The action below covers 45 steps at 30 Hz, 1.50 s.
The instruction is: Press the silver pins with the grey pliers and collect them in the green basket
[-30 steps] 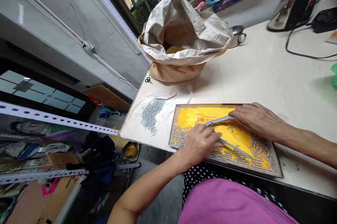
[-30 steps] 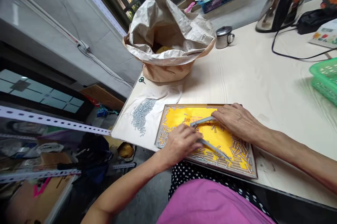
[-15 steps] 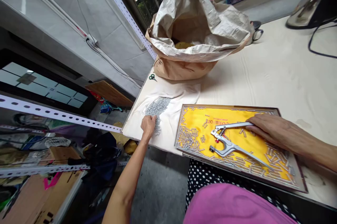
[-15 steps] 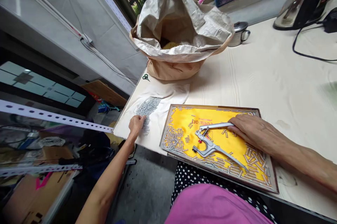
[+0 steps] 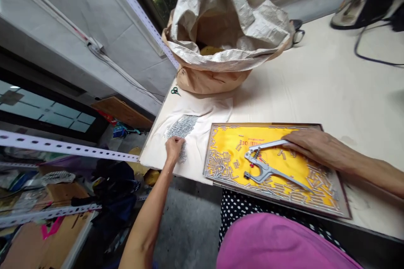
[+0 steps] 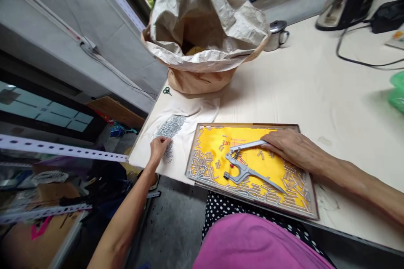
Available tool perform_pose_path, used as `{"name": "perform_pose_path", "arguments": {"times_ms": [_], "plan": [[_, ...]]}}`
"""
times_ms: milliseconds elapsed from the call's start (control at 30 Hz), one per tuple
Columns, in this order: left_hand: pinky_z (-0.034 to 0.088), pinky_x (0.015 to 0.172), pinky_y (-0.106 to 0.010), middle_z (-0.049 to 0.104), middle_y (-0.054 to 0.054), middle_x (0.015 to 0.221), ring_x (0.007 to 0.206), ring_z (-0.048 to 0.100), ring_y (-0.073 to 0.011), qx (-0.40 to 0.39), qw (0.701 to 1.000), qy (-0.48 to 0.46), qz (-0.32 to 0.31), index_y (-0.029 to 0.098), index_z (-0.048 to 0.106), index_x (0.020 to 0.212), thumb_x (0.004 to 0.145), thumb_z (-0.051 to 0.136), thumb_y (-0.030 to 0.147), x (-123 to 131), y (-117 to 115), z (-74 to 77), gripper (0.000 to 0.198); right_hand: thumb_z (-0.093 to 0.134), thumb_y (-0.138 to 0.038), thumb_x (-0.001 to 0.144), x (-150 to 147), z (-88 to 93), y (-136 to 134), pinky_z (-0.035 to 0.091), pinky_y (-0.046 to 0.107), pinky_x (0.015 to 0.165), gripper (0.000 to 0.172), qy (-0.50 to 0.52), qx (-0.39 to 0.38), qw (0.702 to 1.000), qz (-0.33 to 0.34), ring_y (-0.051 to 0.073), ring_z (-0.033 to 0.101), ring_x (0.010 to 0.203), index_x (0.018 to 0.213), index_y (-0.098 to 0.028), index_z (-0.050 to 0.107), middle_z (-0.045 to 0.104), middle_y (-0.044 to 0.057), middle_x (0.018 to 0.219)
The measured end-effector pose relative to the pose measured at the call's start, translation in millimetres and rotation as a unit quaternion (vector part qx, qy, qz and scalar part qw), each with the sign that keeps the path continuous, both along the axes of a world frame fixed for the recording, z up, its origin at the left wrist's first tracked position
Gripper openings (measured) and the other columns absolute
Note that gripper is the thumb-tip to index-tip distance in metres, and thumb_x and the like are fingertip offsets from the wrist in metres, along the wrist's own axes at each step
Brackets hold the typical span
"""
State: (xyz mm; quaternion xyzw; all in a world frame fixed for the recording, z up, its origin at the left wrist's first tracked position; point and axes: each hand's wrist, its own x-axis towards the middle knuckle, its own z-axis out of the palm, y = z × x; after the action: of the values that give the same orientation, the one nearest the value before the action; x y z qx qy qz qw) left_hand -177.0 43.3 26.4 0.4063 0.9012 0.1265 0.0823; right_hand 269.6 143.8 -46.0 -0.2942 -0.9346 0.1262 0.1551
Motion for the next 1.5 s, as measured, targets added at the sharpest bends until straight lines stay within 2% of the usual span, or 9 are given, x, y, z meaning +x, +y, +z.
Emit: {"name": "perform_pose_path", "arguments": {"times_ms": [100, 167, 300, 400, 533, 700, 1000, 1400, 1500], "plan": [[0.047, 0.061, -0.023, 0.071, -0.003, 0.074, 0.065, 0.063, -0.0153, 0.084, 0.991, -0.101, -0.022, 0.015, 0.069, 0.083, 0.078, 0.063, 0.032, 29.9, -8.0, 13.1, 0.018, 0.027, -0.047, 0.103, -4.8, 20.7, 2.1, 0.04, 0.034, 0.074, 0.048, -0.014, -0.029, 0.999, 0.032, 0.018, 0.059, 0.076, 0.084, -0.02, 0.061, 0.067, 0.007, 0.083], [0.048, 0.057, -0.023, 0.069, -0.001, 0.072, 0.057, 0.06, -0.0124, 0.148, 0.953, -0.258, -0.062, 0.014, 0.07, 0.086, 0.072, 0.071, 0.038, 66.6, -16.7, 19.4, 0.028, 0.025, -0.047, 0.104, -7.0, 32.5, 3.4, 0.035, 0.033, 0.07, 0.05, -0.026, -0.001, 0.999, 0.031, 0.017, 0.055, 0.071, 0.081, -0.02, 0.06, 0.065, 0.005, 0.078], [0.05, 0.056, -0.022, 0.07, -0.002, 0.072, 0.056, 0.059, -0.0107, 0.097, 0.895, -0.42, -0.112, 0.014, 0.072, 0.087, 0.066, 0.078, 0.036, 147.4, -37.7, 14.8, 0.031, 0.027, -0.034, 0.105, -10.8, 51.1, 1.5, 0.027, 0.034, 0.072, 0.039, -0.057, 0.05, 0.997, 0.033, 0.017, 0.052, 0.075, 0.09, -0.02, 0.06, 0.066, 0.004, 0.081], [0.051, 0.058, -0.023, 0.071, -0.003, 0.073, 0.062, 0.063, -0.0129, 0.061, 0.883, -0.45, -0.119, 0.014, 0.073, 0.08, 0.067, 0.078, 0.037, 179.6, -46.1, -4.0, 0.027, 0.031, -0.026, 0.103, -14.0, 61.7, -2.1, 0.024, 0.035, 0.074, 0.031, -0.073, 0.088, 0.993, 0.039, 0.017, 0.049, 0.075, 0.09, -0.02, 0.059, 0.065, 0.004, 0.082], [0.051, 0.062, -0.023, 0.071, -0.005, 0.072, 0.07, 0.066, -0.0161, 0.043, 0.897, -0.417, -0.14, 0.014, 0.073, 0.075, 0.07, 0.076, 0.039, 182.5, -47.2, -25.0, 0.025, 0.033, -0.021, 0.101, -17.6, 68.1, -3.5, 0.023, 0.036, 0.075, 0.029, -0.079, 0.119, 0.989, 0.043, 0.017, 0.047, 0.073, 0.088, -0.02, 0.058, 0.064, 0.004, 0.079], [0.048, 0.057, -0.022, 0.07, -0.004, 0.069, 0.066, 0.065, -0.0154, 0.022, 0.902, -0.405, -0.151, 0.015, 0.074, 0.077, 0.073, 0.073, 0.041, 178.8, -46.4, -32.4, 0.027, 0.032, -0.023, 0.102, -19.4, 69.1, -1.8, 0.022, 0.036, 0.076, 0.031, -0.075, 0.116, 0.989, 0.047, 0.018, 0.045, 0.073, 0.085, -0.02, 0.057, 0.061, 0.003, 0.076], [0.049, 0.05, -0.021, 0.066, -0.001, 0.058, 0.05, 0.063, -0.0128, -0.012, 0.886, -0.445, -0.129, 0.014, 0.068, 0.074, 0.071, 0.074, 0.037, 184.8, -43.3, -28.2, 0.024, 0.036, -0.021, 0.101, -20.6, 63.3, -3.9, 0.022, 0.035, 0.075, 0.025, -0.086, 0.14, 0.986, 0.04, 0.017, 0.044, 0.073, 0.086, -0.02, 0.056, 0.062, 0.003, 0.077], [0.051, 0.055, -0.023, 0.066, 0.0, 0.062, 0.057, 0.069, -0.0163, -0.022, 0.89, -0.427, -0.161, 0.016, 0.067, 0.071, 0.07, 0.075, 0.041, 182.0, -48.0, -26.4, 0.026, 0.037, -0.017, 0.098, -21.2, 68.4, -39.2, 0.022, 0.037, 0.076, 0.024, -0.074, 0.191, 0.979, -0.004, 0.02, 0.045, 0.08, 0.106, -0.021, 0.059, 0.062, 0.005, 0.084], [0.051, 0.055, -0.023, 0.067, -0.001, 0.064, 0.057, 0.069, -0.0157, -0.013, 0.891, -0.424, -0.163, 0.016, 0.067, 0.072, 0.071, 0.075, 0.04, 182.6, -49.7, -25.5, 0.025, 0.038, -0.028, 0.1, -23.0, 67.6, -44.7, 0.022, 0.037, 0.073, 0.024, -0.086, 0.186, 0.979, -0.018, 0.021, 0.043, 0.08, 0.102, -0.02, 0.06, 0.061, 0.007, 0.084]]}}
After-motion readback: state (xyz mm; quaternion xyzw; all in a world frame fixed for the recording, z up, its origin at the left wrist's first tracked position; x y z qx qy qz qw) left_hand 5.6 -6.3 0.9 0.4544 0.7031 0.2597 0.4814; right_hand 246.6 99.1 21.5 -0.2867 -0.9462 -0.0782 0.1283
